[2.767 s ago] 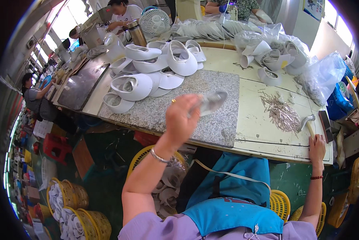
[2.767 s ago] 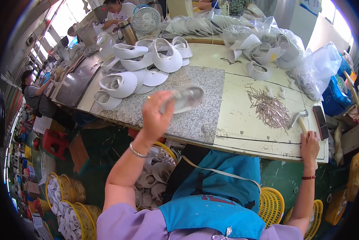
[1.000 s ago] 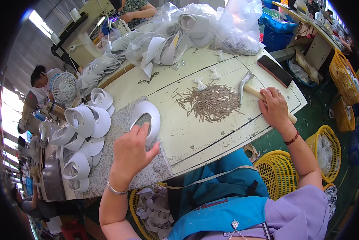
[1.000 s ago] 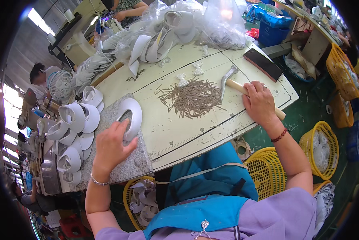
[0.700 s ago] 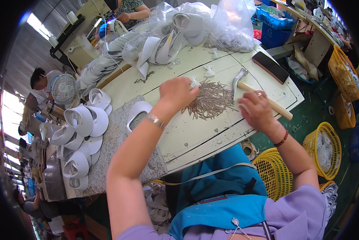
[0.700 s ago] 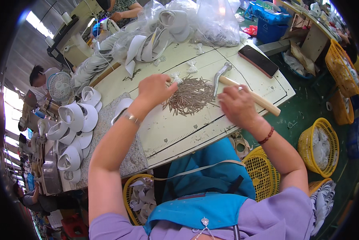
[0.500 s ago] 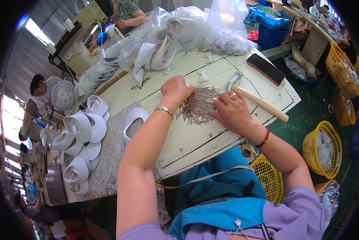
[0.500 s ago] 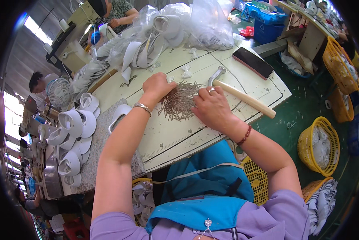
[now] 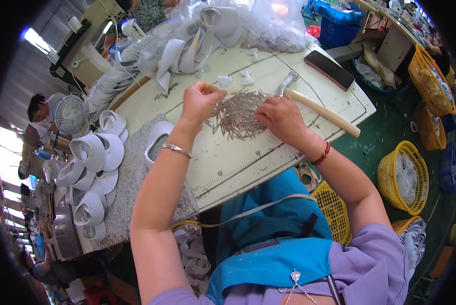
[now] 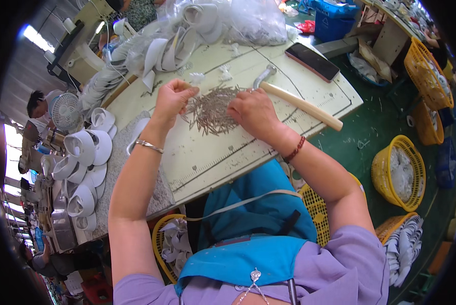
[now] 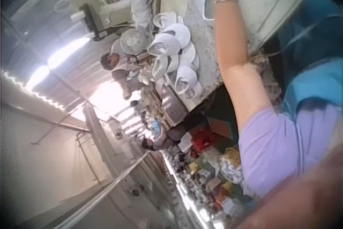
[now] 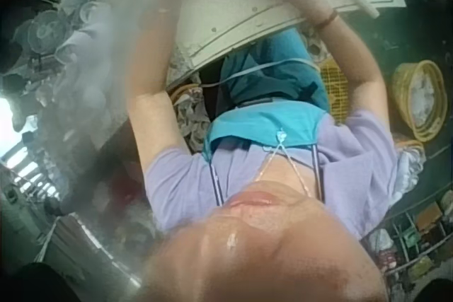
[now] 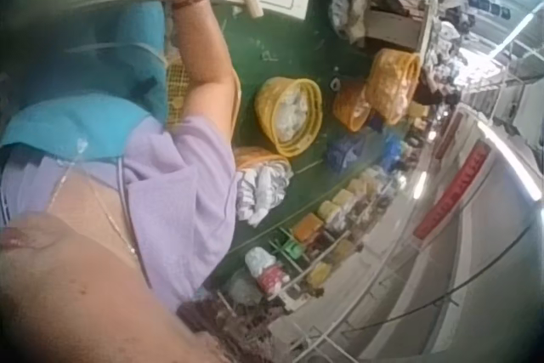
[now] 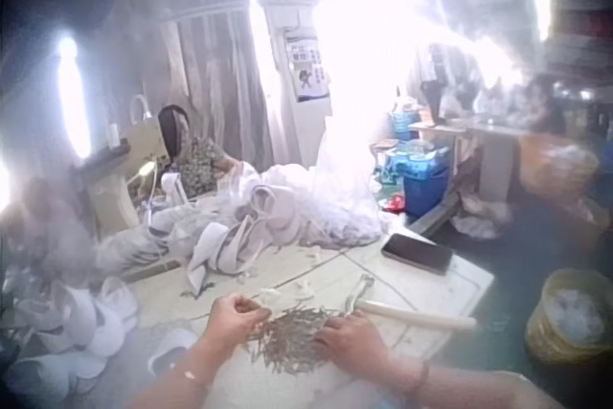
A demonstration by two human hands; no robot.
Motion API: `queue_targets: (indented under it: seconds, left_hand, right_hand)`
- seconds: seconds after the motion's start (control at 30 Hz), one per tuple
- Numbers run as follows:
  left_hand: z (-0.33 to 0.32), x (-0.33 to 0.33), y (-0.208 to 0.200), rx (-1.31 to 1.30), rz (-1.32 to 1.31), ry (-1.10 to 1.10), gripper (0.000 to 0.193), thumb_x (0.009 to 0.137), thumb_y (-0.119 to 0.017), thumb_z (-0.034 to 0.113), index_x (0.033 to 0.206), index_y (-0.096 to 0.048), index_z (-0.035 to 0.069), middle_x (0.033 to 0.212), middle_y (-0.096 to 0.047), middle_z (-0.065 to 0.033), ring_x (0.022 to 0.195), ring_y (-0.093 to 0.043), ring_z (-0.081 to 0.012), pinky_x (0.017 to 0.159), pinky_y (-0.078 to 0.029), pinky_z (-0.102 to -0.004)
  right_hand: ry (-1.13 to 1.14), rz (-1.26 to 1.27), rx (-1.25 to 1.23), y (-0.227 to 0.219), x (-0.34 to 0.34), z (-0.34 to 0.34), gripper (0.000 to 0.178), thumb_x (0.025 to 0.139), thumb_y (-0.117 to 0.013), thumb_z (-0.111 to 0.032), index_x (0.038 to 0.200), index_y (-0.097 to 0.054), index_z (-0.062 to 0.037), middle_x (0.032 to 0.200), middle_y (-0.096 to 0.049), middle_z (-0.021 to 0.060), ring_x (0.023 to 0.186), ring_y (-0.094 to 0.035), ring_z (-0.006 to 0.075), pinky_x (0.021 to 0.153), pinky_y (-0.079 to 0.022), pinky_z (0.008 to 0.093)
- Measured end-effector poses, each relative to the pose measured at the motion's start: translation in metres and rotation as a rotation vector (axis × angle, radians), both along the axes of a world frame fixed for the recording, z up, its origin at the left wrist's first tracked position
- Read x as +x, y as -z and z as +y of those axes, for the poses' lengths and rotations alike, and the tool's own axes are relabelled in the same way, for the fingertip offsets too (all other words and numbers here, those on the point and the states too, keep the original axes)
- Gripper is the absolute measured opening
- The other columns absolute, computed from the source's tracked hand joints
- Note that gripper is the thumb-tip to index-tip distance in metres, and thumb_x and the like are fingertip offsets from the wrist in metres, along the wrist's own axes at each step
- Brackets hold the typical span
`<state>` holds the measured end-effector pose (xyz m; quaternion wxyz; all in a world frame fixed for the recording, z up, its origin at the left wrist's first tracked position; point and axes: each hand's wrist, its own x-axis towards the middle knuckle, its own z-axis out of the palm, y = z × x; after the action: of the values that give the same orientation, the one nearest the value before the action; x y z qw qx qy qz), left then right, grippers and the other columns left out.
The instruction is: The person attaches a decorative bow to a shoe upper by hand, hammers the shoe upper on the table, and then secures another decorative bow to a second shoe upper.
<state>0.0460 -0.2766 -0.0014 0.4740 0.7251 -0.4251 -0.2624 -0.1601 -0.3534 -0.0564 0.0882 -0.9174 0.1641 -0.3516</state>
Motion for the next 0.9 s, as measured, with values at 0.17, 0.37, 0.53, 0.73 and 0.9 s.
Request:
queue_targets:
  seconds: [0.17,0.37,0.53,0.73,0.9]
  left_hand:
    - [0.035,-0.027,-0.002,-0.104,0.489,0.066,0.028,0.085,-0.067,0.008,0.109,-0.056,0.0,0.077,-0.062,-0.0027,0.058,-0.059,-0.0083,0.044,-0.046,-0.0191]
    - [0.072,-0.042,0.019,-0.155,0.966,0.141,0.024,0.092,-0.053,0.008,0.115,-0.057,0.002,0.089,-0.065,-0.0055,0.075,-0.067,-0.0174,0.057,-0.054,-0.0279]
    - [0.083,-0.051,0.025,-0.241,1.014,0.071,0.023,0.092,-0.054,0.01,0.114,-0.057,0.002,0.091,-0.065,-0.0066,0.078,-0.068,-0.0196,0.059,-0.056,-0.0284]
    - [0.093,-0.071,0.03,-0.34,0.864,-0.03,0.019,0.092,-0.055,0.012,0.108,-0.058,0.002,0.093,-0.065,-0.0073,0.077,-0.066,-0.0169,0.06,-0.058,-0.0289]
    - [0.101,-0.087,0.025,-0.446,0.927,-0.018,0.016,0.092,-0.055,0.011,0.103,-0.059,0.001,0.092,-0.065,-0.007,0.073,-0.064,-0.0137,0.059,-0.058,-0.0291]
  right_hand:
    - [0.005,-0.012,0.17,-0.001,0.001,0.002,0.01,0.081,-0.065,-0.019,0.079,-0.067,-0.0095,0.077,-0.064,0.0057,0.078,-0.061,0.0248,0.071,-0.042,0.0373]
    - [-0.028,-0.16,0.165,0.002,0.003,0.008,0.007,0.082,-0.065,-0.012,0.084,-0.069,-0.0065,0.081,-0.065,0.0096,0.075,-0.061,0.0262,0.071,-0.045,0.0363]
    - [-0.07,-0.267,0.472,-0.015,-0.001,0.032,0.01,0.081,-0.067,-0.01,0.089,-0.072,-0.0066,0.081,-0.065,0.0089,0.071,-0.06,0.0223,0.066,-0.047,0.0337]
    - [-0.251,-0.374,1.023,-0.031,0.002,0.078,0.013,0.081,-0.068,-0.009,0.089,-0.072,-0.0008,0.077,-0.069,0.0059,0.066,-0.058,0.0075,0.062,-0.048,0.0231]
    - [-0.147,-0.33,0.932,-0.026,0.004,0.085,0.016,0.079,-0.069,-0.011,0.089,-0.071,0.001,0.074,-0.069,0.0071,0.063,-0.06,0.0092,0.061,-0.049,0.0236]
